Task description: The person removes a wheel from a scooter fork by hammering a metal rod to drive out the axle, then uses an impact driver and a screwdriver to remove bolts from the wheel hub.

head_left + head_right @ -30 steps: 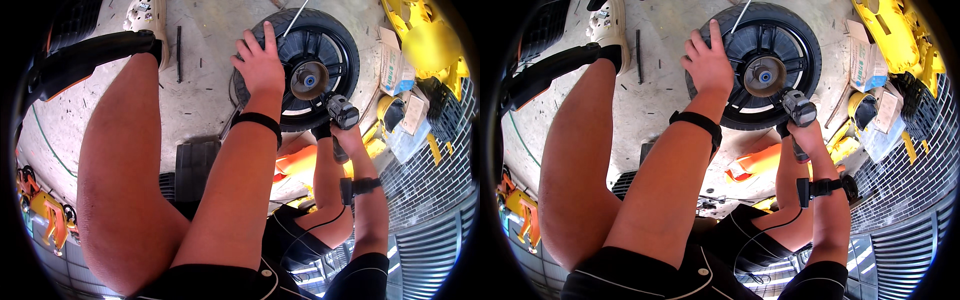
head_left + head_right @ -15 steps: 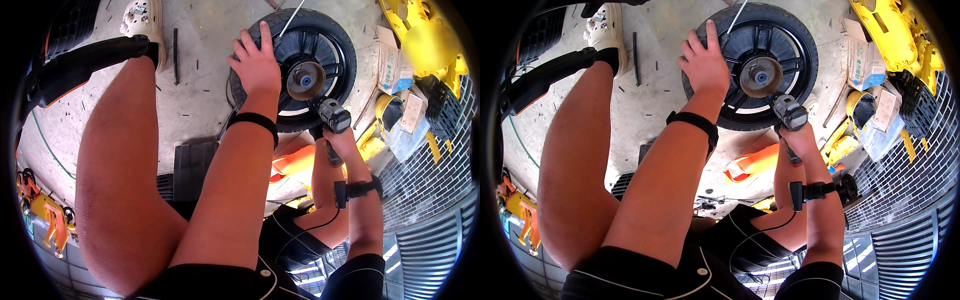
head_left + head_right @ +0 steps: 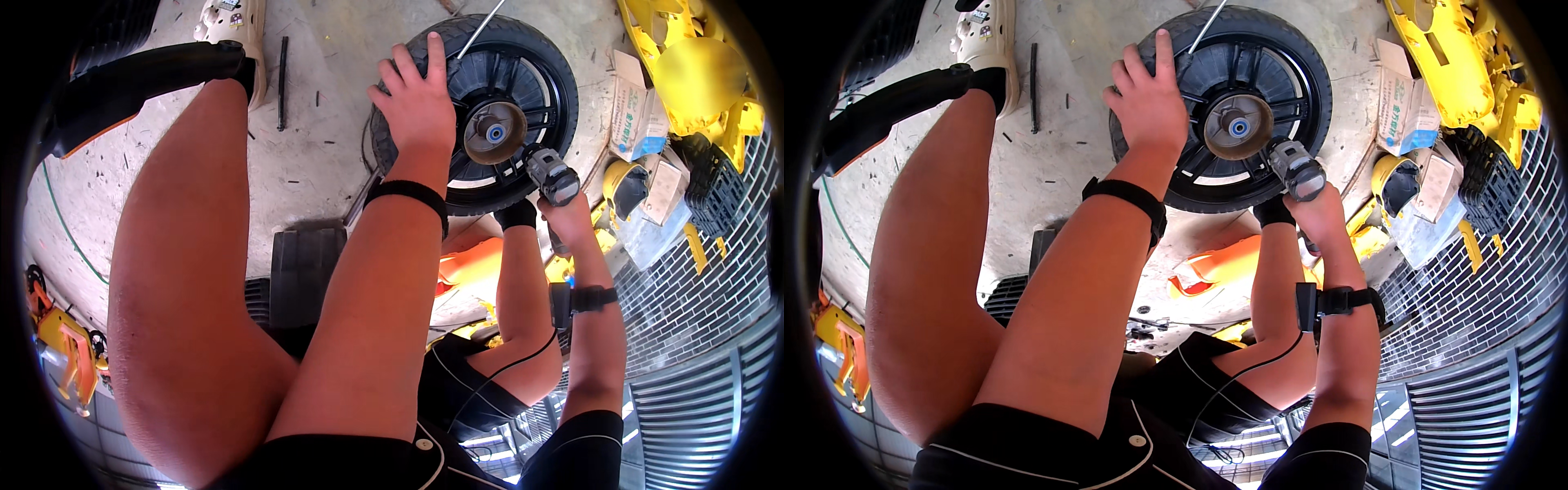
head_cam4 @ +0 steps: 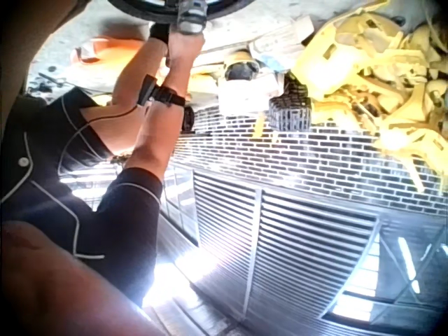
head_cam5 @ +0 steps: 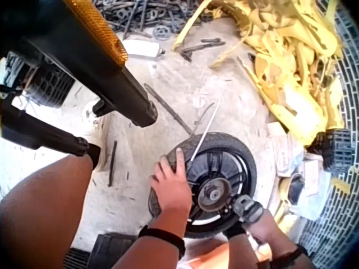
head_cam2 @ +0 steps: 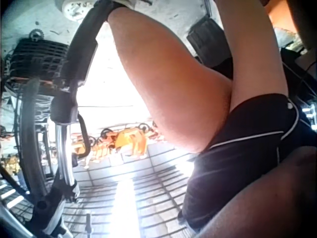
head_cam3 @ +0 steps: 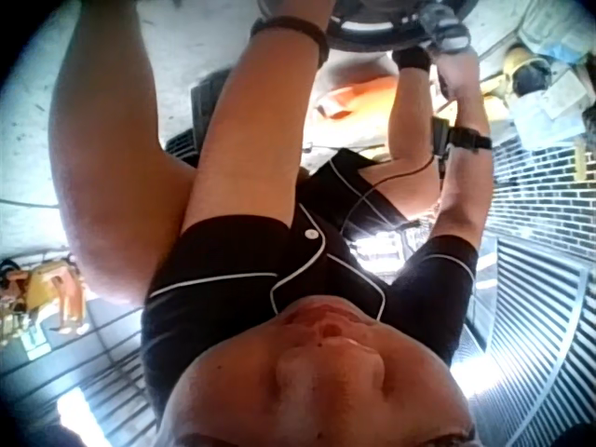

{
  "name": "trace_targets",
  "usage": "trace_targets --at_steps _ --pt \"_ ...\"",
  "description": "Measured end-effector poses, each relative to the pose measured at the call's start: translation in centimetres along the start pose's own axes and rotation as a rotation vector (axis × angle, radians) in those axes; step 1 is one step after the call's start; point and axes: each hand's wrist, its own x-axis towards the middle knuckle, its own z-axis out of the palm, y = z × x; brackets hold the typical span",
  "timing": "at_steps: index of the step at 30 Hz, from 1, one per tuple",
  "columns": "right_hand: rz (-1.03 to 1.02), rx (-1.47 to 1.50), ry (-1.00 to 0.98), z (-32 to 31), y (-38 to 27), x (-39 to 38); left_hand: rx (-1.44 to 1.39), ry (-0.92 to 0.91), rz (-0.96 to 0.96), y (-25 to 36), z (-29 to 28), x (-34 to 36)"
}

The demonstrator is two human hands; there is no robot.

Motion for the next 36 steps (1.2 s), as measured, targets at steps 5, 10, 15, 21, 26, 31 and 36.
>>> trace_targets --at_steps 5,10,15,21,26,31,36 --pt "-0.126 0.056 0.027 -0.5 -0.8 0.4 0.002 0.019 0.006 0.0 0.1 -0.1" --pt "-0.124 0.088 0.004 -0.6 -0.8 0.6 0.045 0.080 0.018 0.0 0.3 -0.2" --pt "-0.042 0.064 0.014 -0.9 -1.4 0.8 0.031 0.065 0.013 0.0 0.3 -0.2" --pt "-0.010 0.209 -0.032 -1.5 -2.7 0.9 0.043 0.057 0.008 0.0 0.2 -0.2" --pt "-0.037 0.233 0.000 -1.4 -3.2 1.2 0.043 0.074 0.011 -0.1 0.3 -0.3" --pt "-0.044 0.272 0.017 -0.7 -3.4 1.6 0.066 0.065 0.013 -0.1 0.4 -0.3" --pt "-0.031 0.365 0.031 0.1 -4.1 1.3 0.054 0.072 0.017 -0.1 0.3 -0.3"
